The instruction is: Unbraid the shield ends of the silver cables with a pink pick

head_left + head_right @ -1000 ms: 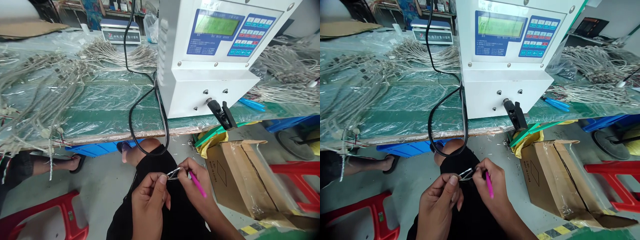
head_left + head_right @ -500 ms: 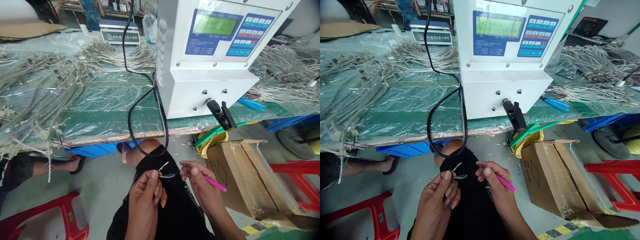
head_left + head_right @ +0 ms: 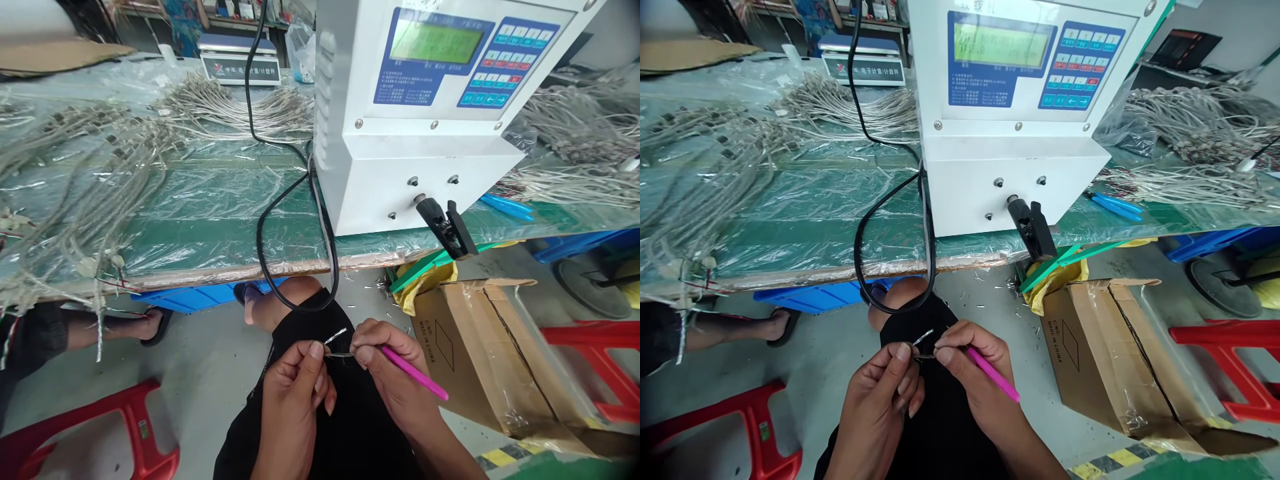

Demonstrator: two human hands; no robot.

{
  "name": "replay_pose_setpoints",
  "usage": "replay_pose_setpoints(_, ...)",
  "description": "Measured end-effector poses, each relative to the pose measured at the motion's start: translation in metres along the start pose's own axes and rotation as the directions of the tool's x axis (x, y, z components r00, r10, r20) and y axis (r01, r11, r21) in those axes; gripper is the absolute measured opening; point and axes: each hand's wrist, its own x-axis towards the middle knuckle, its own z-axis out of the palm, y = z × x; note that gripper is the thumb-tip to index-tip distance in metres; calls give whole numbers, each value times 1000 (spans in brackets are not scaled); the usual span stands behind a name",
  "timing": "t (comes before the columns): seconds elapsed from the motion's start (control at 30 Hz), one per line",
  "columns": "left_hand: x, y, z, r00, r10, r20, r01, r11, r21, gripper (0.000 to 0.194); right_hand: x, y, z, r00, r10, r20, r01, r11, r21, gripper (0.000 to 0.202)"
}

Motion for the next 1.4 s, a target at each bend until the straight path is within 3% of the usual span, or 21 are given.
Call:
replay_pose_setpoints(0.1, 1, -2, -2, 1000, 5, -4, -4, 999, 37, 32, 0, -1, 0, 1000, 0, 23, -1, 999, 52, 7)
replay_pose_setpoints(0.3, 4, 0, -7, 999, 33, -18, -32, 999, 30, 31, -3, -2, 2, 965, 102, 240, -109, 994, 17, 14)
replay_pose_setpoints(0.5, 9, -11, -7, 999, 43, -17, -42, 997, 61, 33, -8, 2, 7, 986, 9, 164, -23, 997, 79, 11)
replay_pose_setpoints(0.63, 21, -12, -16, 995, 36, -97, -36, 999, 4, 36, -22, -21, 16, 977, -6, 212, -34, 982, 184, 21)
replay_pose_setpoints(0.73, 26, -2, -23, 988, 76, -136, -75, 997, 16, 34, -25, -39, 8, 989, -48, 139, 37, 996, 84, 23)
replay_pose_setpoints(0.8, 24, 3, -24, 984, 117, -135, -109, 992, 65, 30, -19, -43, -5, 987, -162, -8, 160, 982, -98, 16)
replay_pose_setpoints(0.87, 20, 5, -22, 980, 146, -138, -130, 984, 120, 27, -10, -41, -18, 956, -257, -138, 164, 865, -475, 3)
replay_pose_setpoints(0.9, 18, 4, -21, 977, 157, -143, -135, 980, 149, 27, -7, -38, -23, 944, -290, -155, 126, 753, -645, 11)
replay_pose_setpoints(0.97, 15, 1, -18, 974, 169, -151, -135, 968, 211, 29, -5, -31, -28, 941, -327, -82, 114, 538, -835, 21)
replay_pose_setpoints(1.03, 13, -2, -16, 971, 180, -155, -133, 954, 269, 31, -11, -24, -25, 916, -384, 117, 274, 387, -880, 26)
replay_pose_setpoints(1.1, 11, -3, -15, 973, 179, -148, -128, 945, 302, 31, -20, -16, -16, 830, -440, 343, 485, 266, -833, 35)
replay_pose_setpoints(1.17, 9, -2, -13, 979, 154, -131, -111, 951, 289, 32, -24, -8, -6, 762, -433, 482, 599, 188, -779, 42)
replay_pose_setpoints(1.23, 7, -1, -10, 988, 116, -102, -89, 966, 244, 33, -21, 0, 2, 760, -407, 506, 601, 144, -786, 41)
replay_pose_setpoints(1.4, 3, -4, -4, 993, 78, -93, -64, 987, 145, 35, -5, 12, 6, 808, -407, 425, 493, 73, -867, 20)
